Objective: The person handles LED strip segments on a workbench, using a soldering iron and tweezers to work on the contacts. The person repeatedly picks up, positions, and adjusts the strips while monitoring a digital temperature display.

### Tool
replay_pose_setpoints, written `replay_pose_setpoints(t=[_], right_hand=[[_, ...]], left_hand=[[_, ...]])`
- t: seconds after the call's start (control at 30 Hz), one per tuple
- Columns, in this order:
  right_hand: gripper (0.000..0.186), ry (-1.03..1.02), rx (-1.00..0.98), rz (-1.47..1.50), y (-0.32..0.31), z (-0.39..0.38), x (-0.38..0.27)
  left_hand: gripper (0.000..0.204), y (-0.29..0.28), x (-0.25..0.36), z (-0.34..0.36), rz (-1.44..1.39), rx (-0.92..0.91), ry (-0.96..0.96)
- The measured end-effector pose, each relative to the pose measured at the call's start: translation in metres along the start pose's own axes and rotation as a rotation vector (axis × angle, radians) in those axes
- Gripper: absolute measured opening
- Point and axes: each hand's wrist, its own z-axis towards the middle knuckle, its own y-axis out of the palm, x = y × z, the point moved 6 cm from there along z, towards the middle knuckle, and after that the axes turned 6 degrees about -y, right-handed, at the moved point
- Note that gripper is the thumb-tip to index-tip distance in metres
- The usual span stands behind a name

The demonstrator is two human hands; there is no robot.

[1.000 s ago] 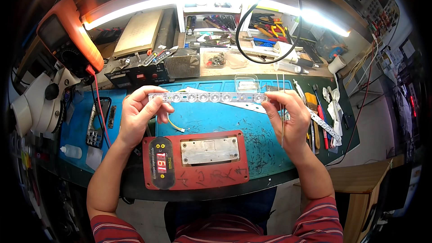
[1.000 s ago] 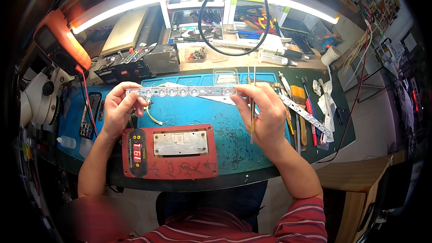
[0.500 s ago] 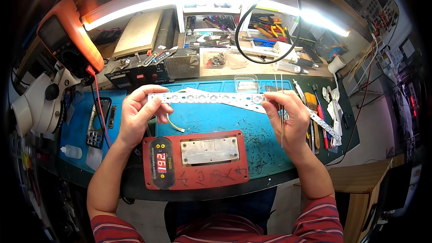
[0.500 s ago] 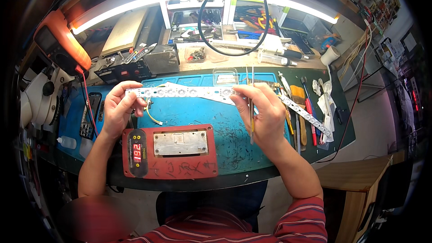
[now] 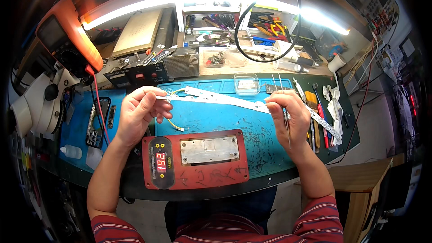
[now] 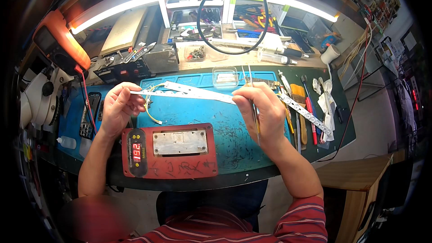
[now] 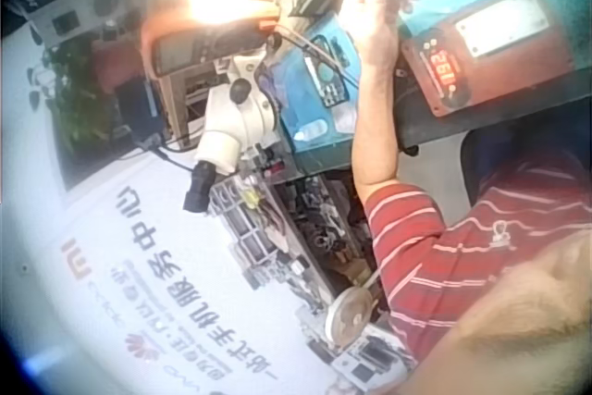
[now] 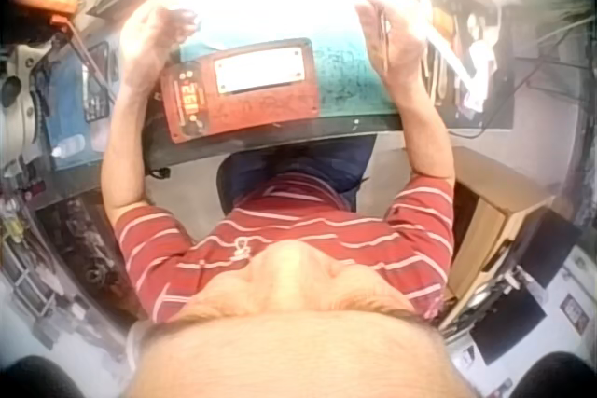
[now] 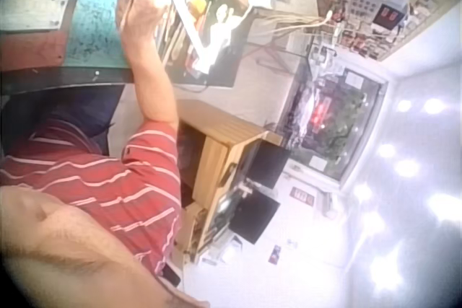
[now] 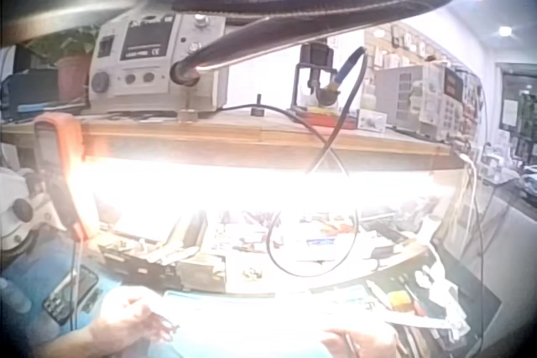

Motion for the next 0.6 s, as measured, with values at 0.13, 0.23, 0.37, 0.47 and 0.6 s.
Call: replay_pose_setpoints(t=[0.13, 0.23, 0.37, 0.47, 0.6], right_hand=[[0.012, 0.012, -0.003, 0.006, 0.0, 0.0, 0.001], [0.014, 0.001, 0.0, -0.005, 0.0, 0.001, -0.001], [0.019, -0.039, 0.01, -0.018, -0.002, 0.003, -0.006], [0.021, -0.071, 0.02, -0.017, -0.004, 0.005, -0.009], [0.022, -0.097, 0.039, -0.013, -0.004, 0.005, -0.01]], left_hand=[[0.034, 0.001, 0.0, -0.001, -0.008, -0.015, -0.008], [0.033, 0.001, 0.0, 0.0, -0.002, 0.028, 0.034], [0.032, 0.0, 0.003, -0.001, -0.002, 0.011, 0.066], [0.031, 0.0, 0.003, -0.001, -0.007, -0.005, 0.103], [0.031, 0.001, 0.003, -0.001, -0.005, -0.015, 0.131]])
